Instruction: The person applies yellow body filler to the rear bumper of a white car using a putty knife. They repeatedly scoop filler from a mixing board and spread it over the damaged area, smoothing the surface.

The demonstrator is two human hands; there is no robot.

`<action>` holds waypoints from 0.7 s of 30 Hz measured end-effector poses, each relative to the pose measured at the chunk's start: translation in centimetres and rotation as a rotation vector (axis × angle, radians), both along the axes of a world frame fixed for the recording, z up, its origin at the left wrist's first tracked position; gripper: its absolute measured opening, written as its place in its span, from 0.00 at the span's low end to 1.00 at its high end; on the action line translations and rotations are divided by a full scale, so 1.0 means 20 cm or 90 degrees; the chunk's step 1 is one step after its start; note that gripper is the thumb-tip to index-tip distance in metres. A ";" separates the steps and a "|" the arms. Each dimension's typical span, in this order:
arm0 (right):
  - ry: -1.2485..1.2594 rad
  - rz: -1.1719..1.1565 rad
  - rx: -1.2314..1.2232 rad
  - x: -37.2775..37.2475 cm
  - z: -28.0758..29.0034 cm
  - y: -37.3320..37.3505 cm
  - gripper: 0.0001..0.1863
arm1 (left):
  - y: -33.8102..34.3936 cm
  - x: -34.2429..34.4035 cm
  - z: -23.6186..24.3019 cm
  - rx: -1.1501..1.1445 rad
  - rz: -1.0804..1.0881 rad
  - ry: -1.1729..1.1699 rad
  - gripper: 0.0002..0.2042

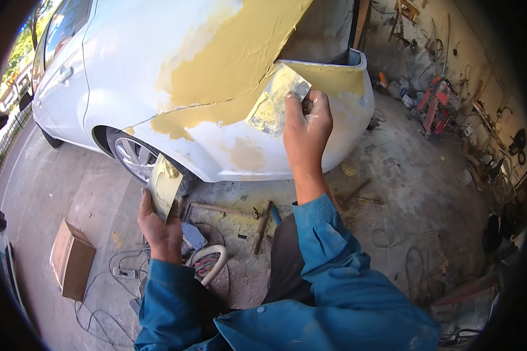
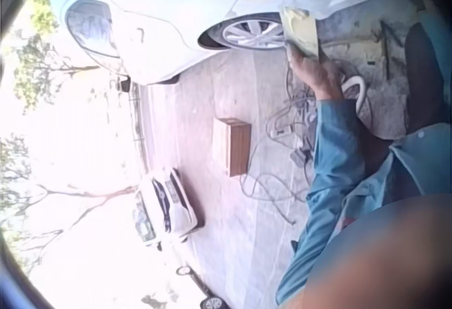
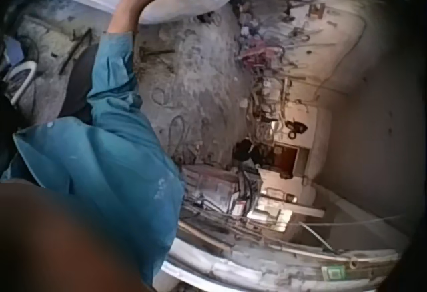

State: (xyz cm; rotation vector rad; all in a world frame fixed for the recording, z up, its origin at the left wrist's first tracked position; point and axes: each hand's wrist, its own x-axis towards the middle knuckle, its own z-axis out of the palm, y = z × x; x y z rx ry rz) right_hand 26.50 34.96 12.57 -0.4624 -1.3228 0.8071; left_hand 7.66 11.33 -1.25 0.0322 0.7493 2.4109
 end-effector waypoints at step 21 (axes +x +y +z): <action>-0.107 -0.118 0.047 -0.07 0.01 0.08 0.12 | -0.01 0.00 0.01 0.001 0.012 -0.004 0.17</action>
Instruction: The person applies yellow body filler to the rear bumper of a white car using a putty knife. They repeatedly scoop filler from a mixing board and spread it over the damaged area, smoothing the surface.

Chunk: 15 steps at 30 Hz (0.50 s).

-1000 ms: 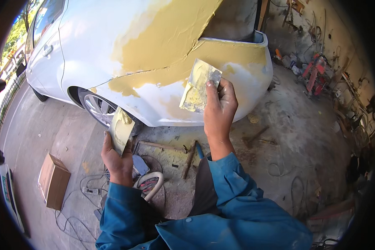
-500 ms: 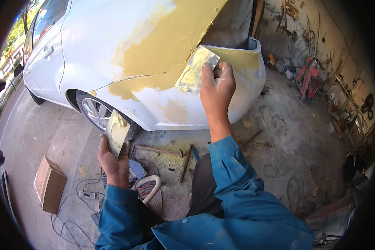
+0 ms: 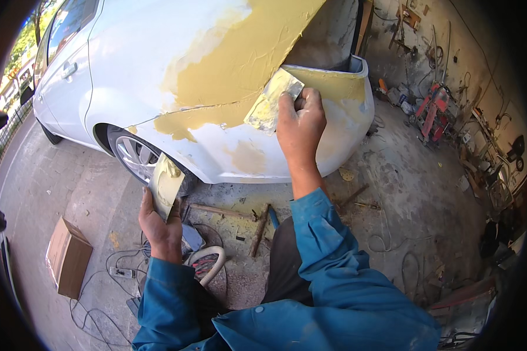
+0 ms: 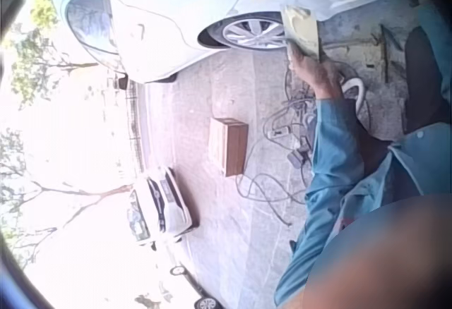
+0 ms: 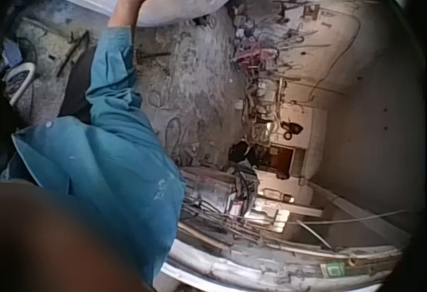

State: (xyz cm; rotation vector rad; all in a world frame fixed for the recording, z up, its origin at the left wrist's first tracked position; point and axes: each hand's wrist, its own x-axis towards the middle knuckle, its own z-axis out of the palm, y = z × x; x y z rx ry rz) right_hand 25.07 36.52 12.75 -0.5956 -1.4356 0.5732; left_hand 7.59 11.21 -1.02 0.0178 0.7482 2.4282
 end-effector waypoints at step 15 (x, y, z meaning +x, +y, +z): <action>-0.096 -0.109 0.035 -0.05 -0.03 -0.12 0.11 | -0.02 -0.02 -0.02 0.022 -0.008 -0.007 0.19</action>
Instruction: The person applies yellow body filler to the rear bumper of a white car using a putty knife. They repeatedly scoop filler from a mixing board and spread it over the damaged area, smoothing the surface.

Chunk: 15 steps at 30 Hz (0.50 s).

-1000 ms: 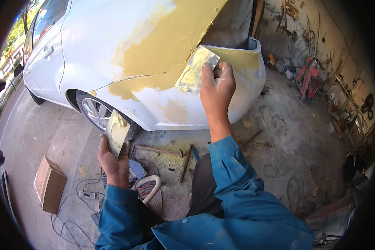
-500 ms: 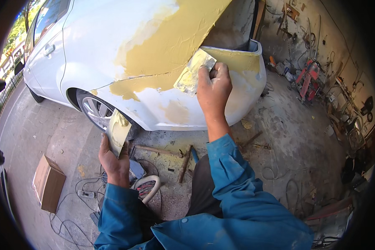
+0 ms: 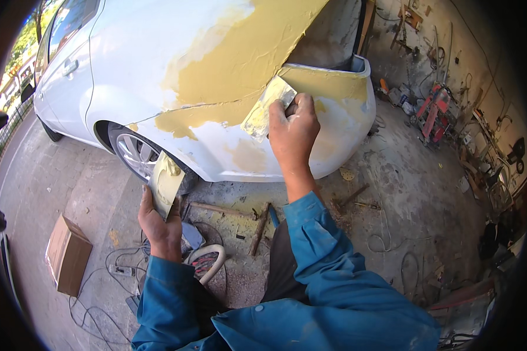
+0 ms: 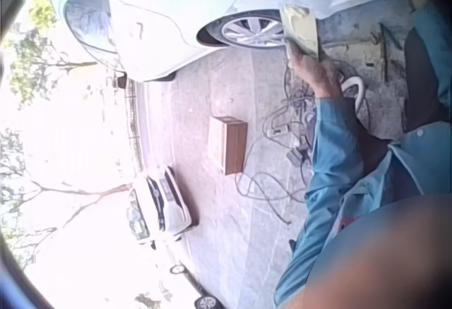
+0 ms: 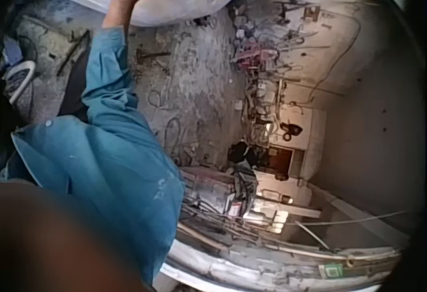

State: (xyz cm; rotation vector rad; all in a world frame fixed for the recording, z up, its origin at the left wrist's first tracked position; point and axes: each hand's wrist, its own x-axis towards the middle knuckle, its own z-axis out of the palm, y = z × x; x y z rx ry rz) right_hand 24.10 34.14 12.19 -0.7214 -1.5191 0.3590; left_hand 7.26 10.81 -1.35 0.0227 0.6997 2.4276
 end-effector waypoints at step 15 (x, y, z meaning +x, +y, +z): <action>0.037 0.094 -0.101 -0.07 -0.15 0.00 0.08 | -0.02 -0.01 0.01 0.002 0.007 -0.009 0.19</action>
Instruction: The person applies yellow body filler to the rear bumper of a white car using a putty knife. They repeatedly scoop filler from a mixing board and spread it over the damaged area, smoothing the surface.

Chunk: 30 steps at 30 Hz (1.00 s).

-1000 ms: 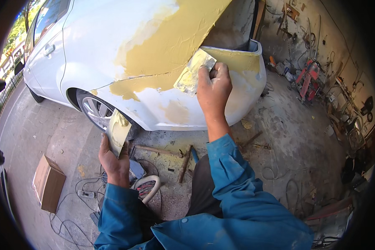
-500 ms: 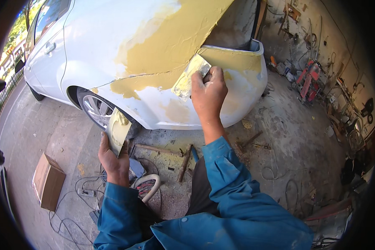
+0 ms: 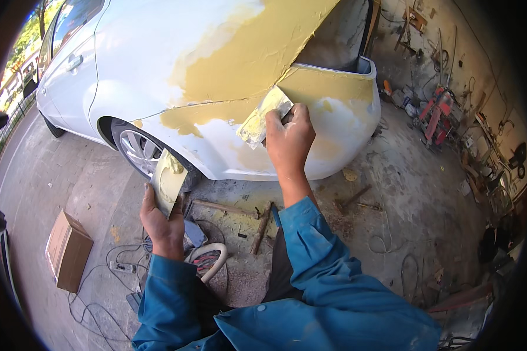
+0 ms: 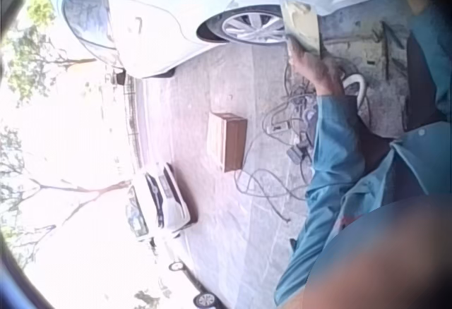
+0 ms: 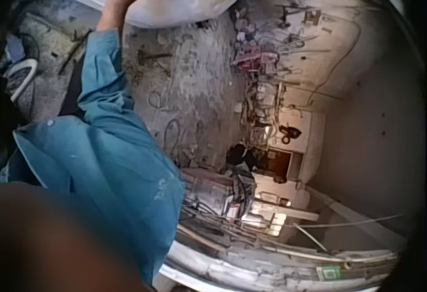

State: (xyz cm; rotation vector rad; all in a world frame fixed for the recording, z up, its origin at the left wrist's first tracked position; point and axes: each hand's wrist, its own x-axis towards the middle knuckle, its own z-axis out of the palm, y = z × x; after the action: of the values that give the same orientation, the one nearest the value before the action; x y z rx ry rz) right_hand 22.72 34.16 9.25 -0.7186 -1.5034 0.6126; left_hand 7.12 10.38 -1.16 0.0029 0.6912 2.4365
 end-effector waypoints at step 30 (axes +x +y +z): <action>0.208 0.269 -0.308 -0.28 -0.03 -0.27 0.12 | -0.03 -0.03 -0.01 -0.005 0.024 -0.011 0.18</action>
State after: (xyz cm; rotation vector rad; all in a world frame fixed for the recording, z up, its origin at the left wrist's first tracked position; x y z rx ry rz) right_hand 17.16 28.85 8.71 -0.6217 -1.2124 1.3789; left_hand 6.56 9.70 -1.31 -0.0348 0.6985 2.4673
